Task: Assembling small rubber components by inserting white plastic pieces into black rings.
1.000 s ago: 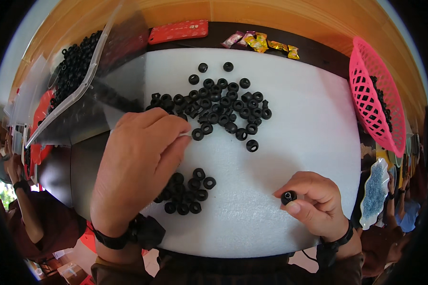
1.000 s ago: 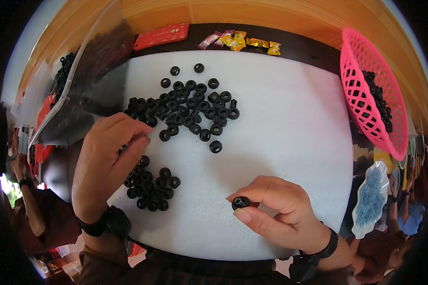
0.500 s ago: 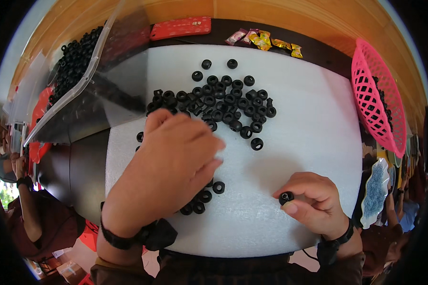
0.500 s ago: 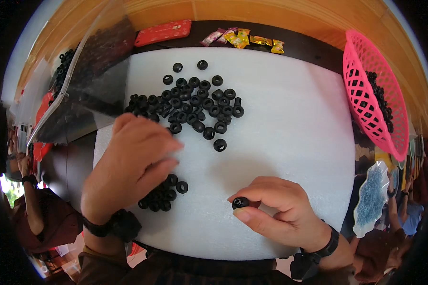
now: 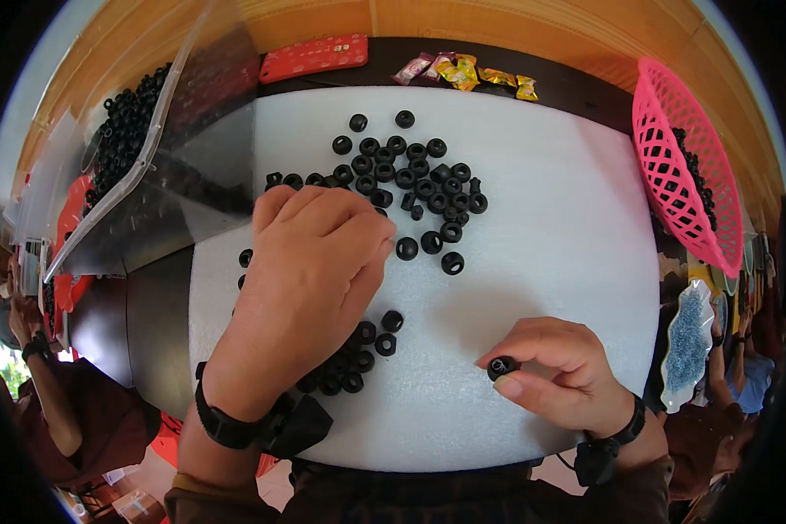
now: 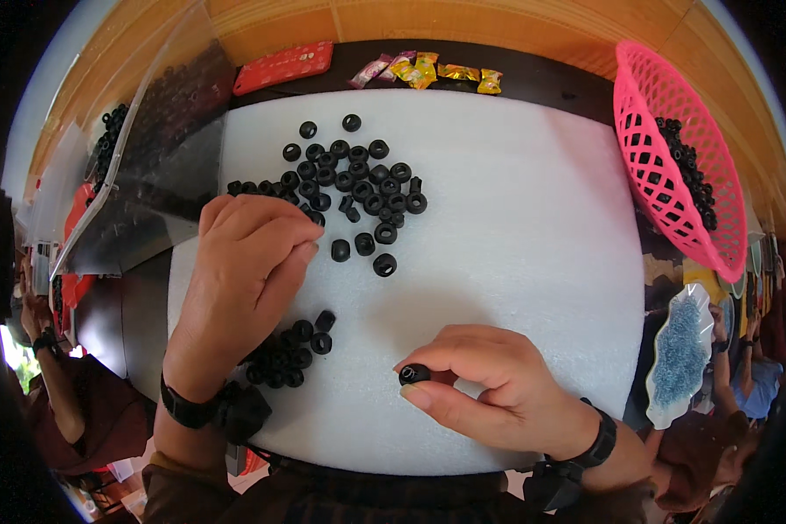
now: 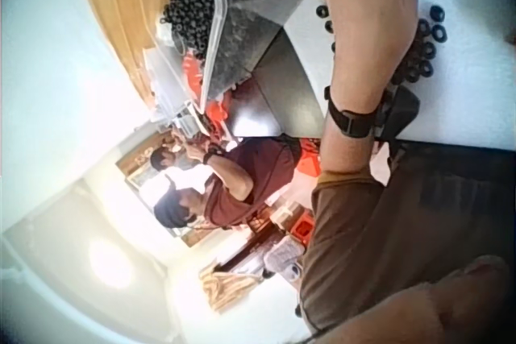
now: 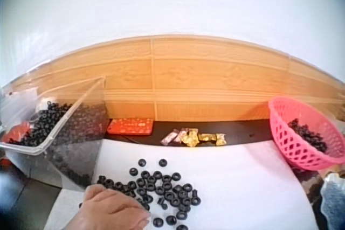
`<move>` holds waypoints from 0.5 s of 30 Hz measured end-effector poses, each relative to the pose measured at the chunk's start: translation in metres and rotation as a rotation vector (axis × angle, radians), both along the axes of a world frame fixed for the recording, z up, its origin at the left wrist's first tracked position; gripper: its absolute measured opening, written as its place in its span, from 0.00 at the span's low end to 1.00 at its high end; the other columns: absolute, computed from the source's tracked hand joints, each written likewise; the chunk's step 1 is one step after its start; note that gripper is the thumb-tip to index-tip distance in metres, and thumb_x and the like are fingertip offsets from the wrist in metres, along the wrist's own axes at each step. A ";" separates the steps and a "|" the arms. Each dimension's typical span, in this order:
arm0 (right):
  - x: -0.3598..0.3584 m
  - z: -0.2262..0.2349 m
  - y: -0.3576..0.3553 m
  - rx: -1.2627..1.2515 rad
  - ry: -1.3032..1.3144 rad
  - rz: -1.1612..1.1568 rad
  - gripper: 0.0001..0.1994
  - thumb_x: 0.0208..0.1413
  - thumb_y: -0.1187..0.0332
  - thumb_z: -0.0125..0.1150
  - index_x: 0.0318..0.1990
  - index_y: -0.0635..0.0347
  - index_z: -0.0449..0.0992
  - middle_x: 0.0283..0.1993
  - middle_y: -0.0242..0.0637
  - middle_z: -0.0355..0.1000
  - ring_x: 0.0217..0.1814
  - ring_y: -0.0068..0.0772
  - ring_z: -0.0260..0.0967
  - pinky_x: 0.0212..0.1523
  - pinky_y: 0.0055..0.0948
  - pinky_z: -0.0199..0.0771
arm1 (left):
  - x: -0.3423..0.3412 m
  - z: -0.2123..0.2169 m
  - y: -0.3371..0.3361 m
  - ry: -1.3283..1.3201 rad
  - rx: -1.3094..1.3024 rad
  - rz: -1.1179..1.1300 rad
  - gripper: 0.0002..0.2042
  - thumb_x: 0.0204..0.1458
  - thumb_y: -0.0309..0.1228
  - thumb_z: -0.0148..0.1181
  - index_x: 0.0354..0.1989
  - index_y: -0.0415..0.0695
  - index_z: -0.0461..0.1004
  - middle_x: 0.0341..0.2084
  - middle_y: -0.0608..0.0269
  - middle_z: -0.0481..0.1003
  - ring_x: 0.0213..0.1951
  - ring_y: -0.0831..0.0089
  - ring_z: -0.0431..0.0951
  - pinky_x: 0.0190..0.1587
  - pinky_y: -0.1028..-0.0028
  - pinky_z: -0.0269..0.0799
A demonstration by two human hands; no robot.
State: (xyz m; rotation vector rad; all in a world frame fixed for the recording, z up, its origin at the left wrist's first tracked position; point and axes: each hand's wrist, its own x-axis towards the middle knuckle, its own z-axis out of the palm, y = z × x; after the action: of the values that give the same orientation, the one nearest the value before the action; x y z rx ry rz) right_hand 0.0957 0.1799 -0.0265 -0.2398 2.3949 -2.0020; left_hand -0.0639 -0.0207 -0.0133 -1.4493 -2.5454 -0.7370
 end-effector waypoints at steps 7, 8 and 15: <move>0.005 0.008 0.002 -0.006 -0.096 -0.001 0.08 0.52 0.75 0.61 0.40 0.64 0.77 0.31 0.35 0.73 0.31 0.30 0.68 0.34 0.26 0.66 | -0.004 -0.015 0.024 0.135 -0.016 -0.004 0.08 0.45 0.24 0.60 0.35 0.45 0.76 0.30 0.64 0.72 0.36 0.63 0.71 0.46 0.65 0.60; 0.005 0.009 0.003 -0.006 -0.094 -0.006 0.08 0.52 0.75 0.61 0.40 0.64 0.77 0.31 0.35 0.73 0.31 0.30 0.68 0.34 0.26 0.66 | -0.005 -0.016 0.028 0.160 -0.042 0.002 0.08 0.45 0.24 0.61 0.35 0.45 0.76 0.29 0.64 0.72 0.36 0.63 0.71 0.45 0.65 0.60; 0.005 0.008 0.005 -0.012 0.009 0.046 0.08 0.53 0.75 0.61 0.41 0.65 0.76 0.29 0.36 0.71 0.28 0.30 0.65 0.30 0.26 0.63 | -0.010 -0.013 0.040 0.175 -0.088 0.039 0.05 0.45 0.27 0.62 0.31 0.46 0.74 0.28 0.63 0.71 0.35 0.61 0.70 0.44 0.64 0.60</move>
State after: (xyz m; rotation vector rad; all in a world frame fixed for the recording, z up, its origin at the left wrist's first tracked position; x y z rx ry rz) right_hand 0.1011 0.1845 -0.0184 -0.3008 2.3604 -2.0011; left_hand -0.0735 0.0197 -0.0259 -1.4163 -2.4922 -0.4756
